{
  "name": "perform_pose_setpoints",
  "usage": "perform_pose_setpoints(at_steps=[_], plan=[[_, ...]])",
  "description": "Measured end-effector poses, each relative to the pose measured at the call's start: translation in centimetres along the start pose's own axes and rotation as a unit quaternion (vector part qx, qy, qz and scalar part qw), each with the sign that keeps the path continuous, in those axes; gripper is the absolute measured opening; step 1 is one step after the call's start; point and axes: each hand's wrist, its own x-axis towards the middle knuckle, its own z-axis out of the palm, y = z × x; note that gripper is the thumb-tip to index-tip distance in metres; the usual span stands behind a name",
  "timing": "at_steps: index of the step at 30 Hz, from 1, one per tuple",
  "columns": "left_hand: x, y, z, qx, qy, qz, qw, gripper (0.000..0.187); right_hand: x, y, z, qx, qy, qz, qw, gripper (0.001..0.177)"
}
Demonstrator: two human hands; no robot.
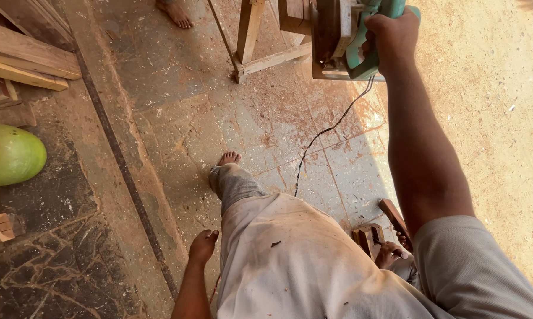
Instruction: Cutting a groove or slot into a wooden plank using a handheld circular saw.
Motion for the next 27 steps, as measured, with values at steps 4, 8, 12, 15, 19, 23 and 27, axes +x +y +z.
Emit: perform_pose_setpoints(at_steps=[4,8,12,15,19,23,27], plan=[[-0.5,1.6,-0.8,-0.008,-0.003,-0.019,1.000,0.067,0.8,-0.1,0.2,-0.007,0.004,0.003,1.000,0.012],[-0.3,1.9,-0.9,-0.016,-0.012,-0.030,0.999,0.067,1.5,0.0,0.3,-0.007,0.007,0.003,1.000,0.014],[0.2,1.8,-0.8,0.011,-0.012,-0.022,1.000,0.067,2.2,-0.1,0.5,-0.002,0.007,0.004,1.000,0.014],[-0.1,2.4,-1.1,0.014,-0.014,-0.034,0.999,0.067,2.6,-0.2,0.7,0.010,0.003,0.002,1.000,0.014],[-0.5,3.1,-1.7,0.003,-0.014,-0.043,0.999,0.067,3.5,-0.1,0.7,0.004,0.000,-0.006,1.000,0.013],[-1.2,2.2,-1.8,-0.022,0.003,-0.024,0.999,0.066,2.8,-1.1,0.7,0.014,-0.008,0.035,0.999,0.014],[-1.3,0.9,-1.7,-0.005,0.022,-0.005,1.000,0.063,1.3,-0.3,-0.1,-0.032,-0.004,0.040,0.999,0.022]])
